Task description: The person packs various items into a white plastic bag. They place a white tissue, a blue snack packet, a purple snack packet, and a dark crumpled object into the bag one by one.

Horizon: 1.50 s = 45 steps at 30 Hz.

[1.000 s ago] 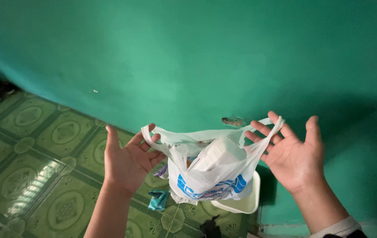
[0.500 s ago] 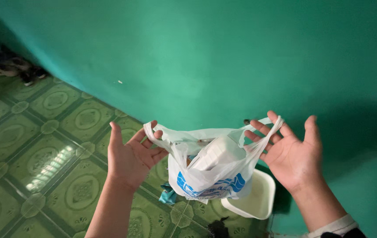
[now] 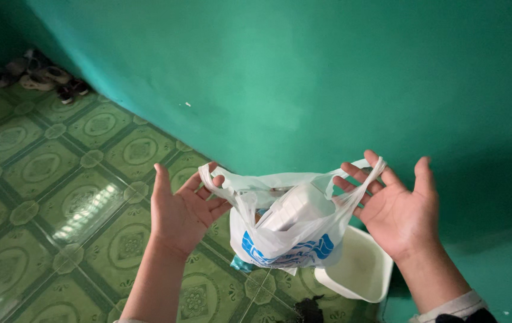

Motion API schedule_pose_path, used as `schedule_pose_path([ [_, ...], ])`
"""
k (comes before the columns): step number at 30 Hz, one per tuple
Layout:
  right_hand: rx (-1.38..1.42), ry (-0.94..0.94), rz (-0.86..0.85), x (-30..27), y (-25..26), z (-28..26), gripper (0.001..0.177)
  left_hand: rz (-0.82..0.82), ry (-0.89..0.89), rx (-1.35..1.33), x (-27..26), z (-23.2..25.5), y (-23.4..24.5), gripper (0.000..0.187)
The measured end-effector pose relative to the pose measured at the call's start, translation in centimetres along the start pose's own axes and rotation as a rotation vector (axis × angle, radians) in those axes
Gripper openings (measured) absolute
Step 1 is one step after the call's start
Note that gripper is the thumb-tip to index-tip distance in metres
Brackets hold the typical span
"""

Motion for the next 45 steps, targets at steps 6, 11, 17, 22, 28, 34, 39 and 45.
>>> schedule_pose_path([
  [6, 0.003, -0.007, -0.020, -1.3, -2.6, 1.3, 0.095, -0.013, -0.008, -0.024, -1.9, 1.5, 1.9, 0.100],
  [11, -0.016, -0.026, -0.004, -2.4, -4.5, 2.6, 0.094, 0.045, -0.027, 0.009, -3.6, 2.6, 3.7, 0.100],
  [17, -0.009, -0.038, -0.032, -3.8, -6.6, 4.0, 0.095, 0.028, -0.023, -0.004, -5.3, 3.8, 5.4, 0.099],
  [22, -0.025, -0.045, -0.046, -4.9, -8.1, 5.2, 0.097, 0.037, -0.015, -0.030, -6.7, 4.7, 7.4, 0.099],
  [28, -0.036, -0.050, -0.040, -6.2, -9.6, 6.7, 0.097, 0.029, -0.014, -0.029, -7.9, 5.4, 9.6, 0.098],
  [34, -0.043, -0.071, -0.025, -7.8, -11.1, 8.3, 0.096, 0.075, -0.015, -0.018, -9.4, 6.3, 11.8, 0.098],
  [39, -0.035, -0.095, -0.014, -9.0, -12.2, 9.9, 0.095, 0.081, -0.020, 0.003, -10.5, 7.0, 13.6, 0.097],
  [45, -0.034, -0.092, -0.010, -10.3, -13.4, 11.9, 0.095, 0.052, -0.027, 0.028, -11.4, 7.7, 15.9, 0.099],
])
Point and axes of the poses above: each hand's wrist, its own x-axis towards the middle knuckle, its own y-axis out of the back of the hand, z = x × y, the point moved 6 cm from there along x, towards the middle knuckle, and after that the axes turned 15 degrees about y, right-handed, at the moved point
